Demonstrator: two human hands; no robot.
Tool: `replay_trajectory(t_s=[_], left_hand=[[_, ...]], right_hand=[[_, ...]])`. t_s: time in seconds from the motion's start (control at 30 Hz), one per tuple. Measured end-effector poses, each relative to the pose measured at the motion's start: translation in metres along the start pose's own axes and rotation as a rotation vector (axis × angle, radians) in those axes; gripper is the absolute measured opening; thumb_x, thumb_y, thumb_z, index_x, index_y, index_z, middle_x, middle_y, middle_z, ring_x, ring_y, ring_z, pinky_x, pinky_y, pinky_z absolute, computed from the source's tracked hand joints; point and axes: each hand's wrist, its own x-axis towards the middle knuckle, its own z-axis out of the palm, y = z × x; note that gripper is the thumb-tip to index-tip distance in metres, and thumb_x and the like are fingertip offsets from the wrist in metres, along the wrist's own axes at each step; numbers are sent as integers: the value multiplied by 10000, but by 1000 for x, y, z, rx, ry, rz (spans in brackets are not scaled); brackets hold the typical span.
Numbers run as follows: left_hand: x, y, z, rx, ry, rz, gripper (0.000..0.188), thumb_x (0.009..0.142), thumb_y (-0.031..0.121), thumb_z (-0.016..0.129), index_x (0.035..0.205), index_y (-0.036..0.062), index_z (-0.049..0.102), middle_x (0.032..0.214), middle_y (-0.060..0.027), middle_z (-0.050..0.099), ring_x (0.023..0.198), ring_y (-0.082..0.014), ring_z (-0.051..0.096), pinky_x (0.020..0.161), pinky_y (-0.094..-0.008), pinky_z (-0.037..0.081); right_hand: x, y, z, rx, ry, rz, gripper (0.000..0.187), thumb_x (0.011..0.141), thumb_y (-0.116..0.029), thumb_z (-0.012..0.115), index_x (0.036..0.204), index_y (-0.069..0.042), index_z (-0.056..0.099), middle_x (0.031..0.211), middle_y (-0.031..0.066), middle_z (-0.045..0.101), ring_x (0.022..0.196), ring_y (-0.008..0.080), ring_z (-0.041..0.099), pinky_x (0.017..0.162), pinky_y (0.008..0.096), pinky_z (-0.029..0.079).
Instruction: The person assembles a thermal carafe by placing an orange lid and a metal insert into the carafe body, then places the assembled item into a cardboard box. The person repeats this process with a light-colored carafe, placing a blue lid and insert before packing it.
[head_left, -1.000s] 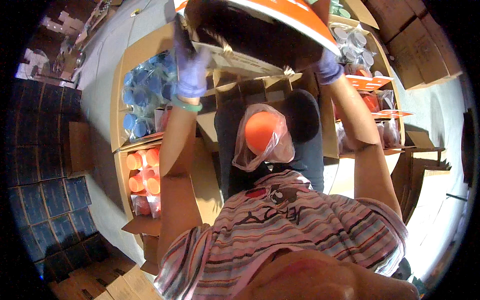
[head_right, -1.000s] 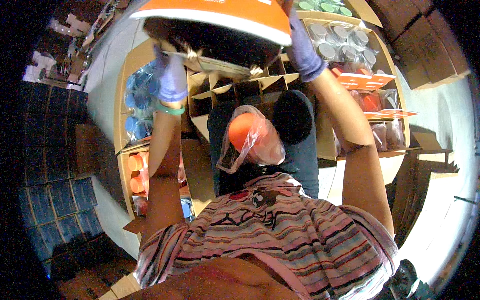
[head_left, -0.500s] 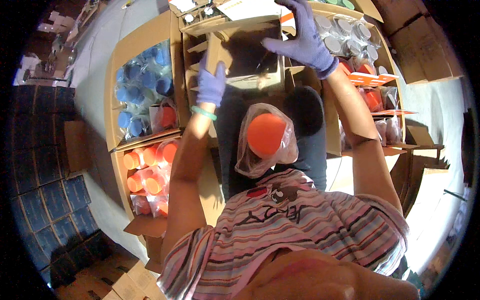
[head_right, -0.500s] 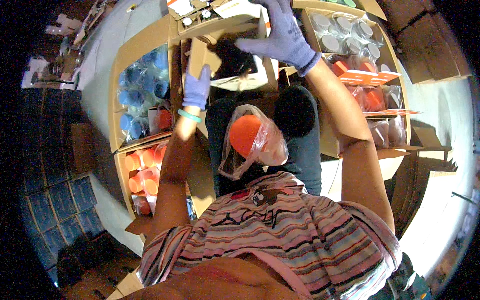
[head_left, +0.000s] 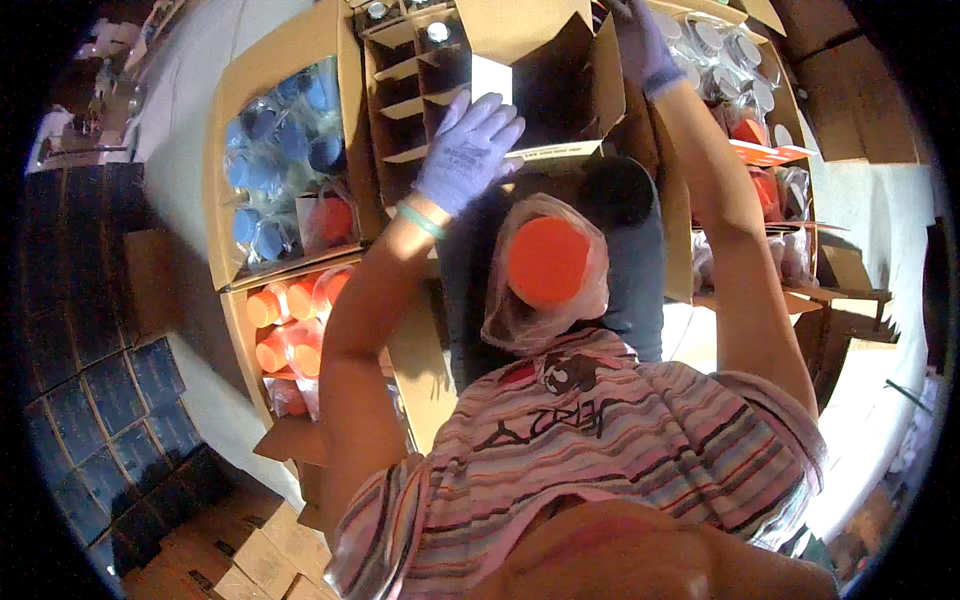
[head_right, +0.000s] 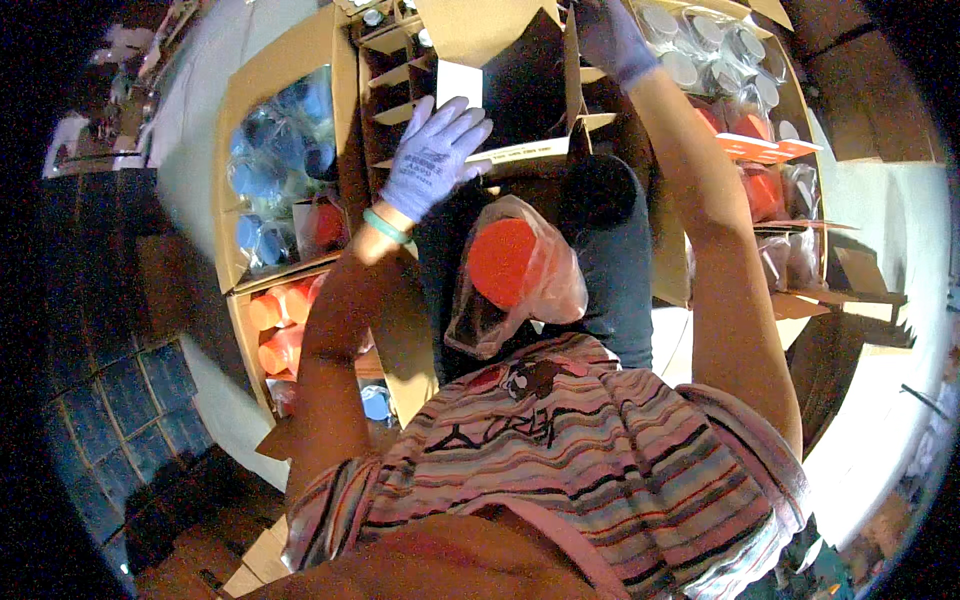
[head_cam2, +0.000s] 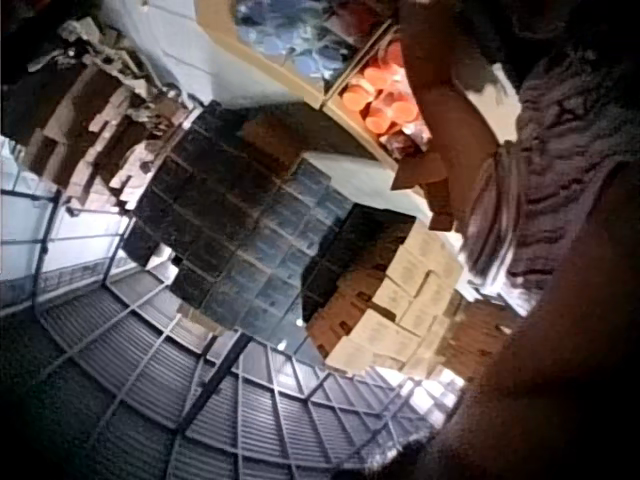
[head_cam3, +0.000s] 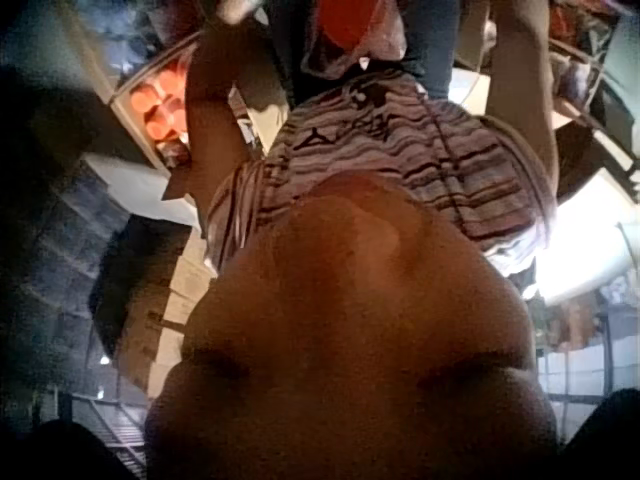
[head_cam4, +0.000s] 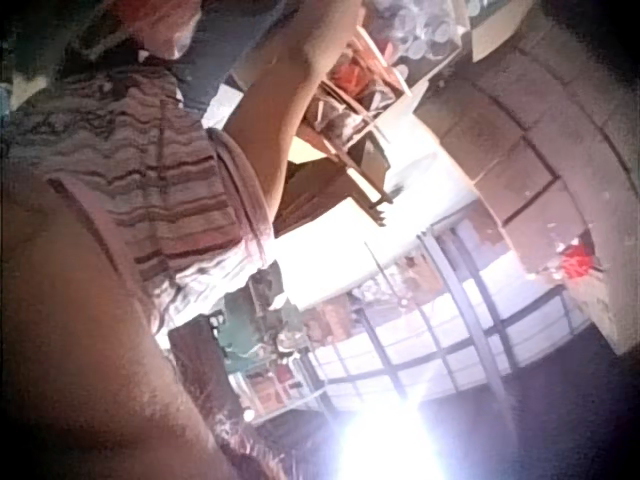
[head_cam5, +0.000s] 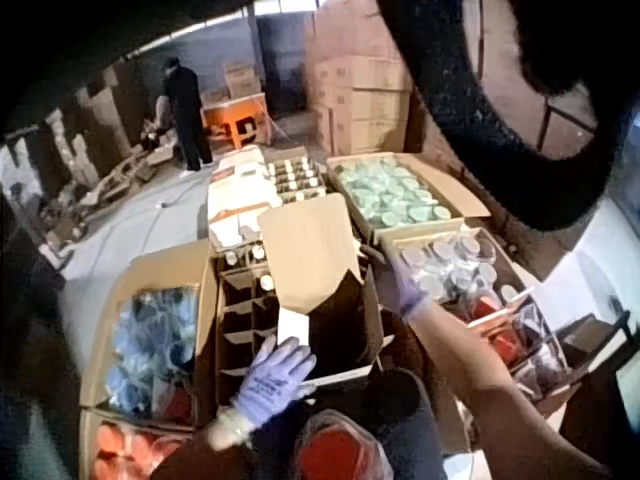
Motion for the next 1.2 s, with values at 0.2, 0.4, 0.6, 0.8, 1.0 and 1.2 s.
replay_trajectory(t_s=[0.2, 0.4, 0.6, 0.8, 1.0, 1.2], left_hand=[[45, 27, -9, 117, -208, 97, 891, 736, 375, 698, 1440, 109, 221, 1163, -149, 554, 1183, -285, 454, 1044, -427, 290], [57, 10, -19, 46, -535, 19, 806, 801, 371, 614, 1460, 345, 151, 1129, -212, 603, 1089, -336, 563, 983, -439, 358], [74, 31, -14, 5, -573, 10, 755, 799, 384, 592, 1454, 278, 232, 1034, -148, 660, 925, -302, 642, 794, -418, 477], [61, 35, -6, -84, -548, -87, 547, 877, 337, 512, 1399, 277, 363, 1181, -137, 609, 1060, -335, 589, 904, -454, 461], [22, 38, -46, -192, -714, -131, 558, 914, 396, 433, 1441, 266, 301, 1264, -118, 562, 1137, -315, 548, 948, -423, 428], [25, 45, 21, -448, -323, -191, 566, 890, 445, 473, 1388, 186, 398, 1343, -123, 493, 1224, -272, 467, 1031, -375, 349]], right_hand=[[-56, 46, 15, -407, 214, 83, 678, 813, -209, 701, 1352, -26, 334, 1134, 105, 572, 1008, 184, 567, 874, 300, 466], [-130, -22, 52, -405, 477, 103, 563, 804, -245, 698, 1269, -42, 454, 1133, 133, 593, 995, 214, 597, 902, 329, 472], [-303, -19, 144, -1233, -272, 360, 458, 685, -409, 737, 987, -84, 624, 933, 132, 629, 924, 304, 595, 773, 432, 488], [-319, 15, 128, -867, -20, 482, 364, 785, -251, 718, 1056, -25, 633, 1038, 74, 649, 1036, 155, 564, 851, 333, 456], [-245, -9, 50, -641, 494, 177, 444, 863, -294, 619, 1190, -1, 552, 1132, 116, 596, 1040, 201, 565, 889, 339, 453], [-89, -83, 70, -241, 420, -175, 485, 905, -360, 545, 1240, -11, 515, 1193, 141, 565, 1051, 244, 568, 897, 355, 456]])
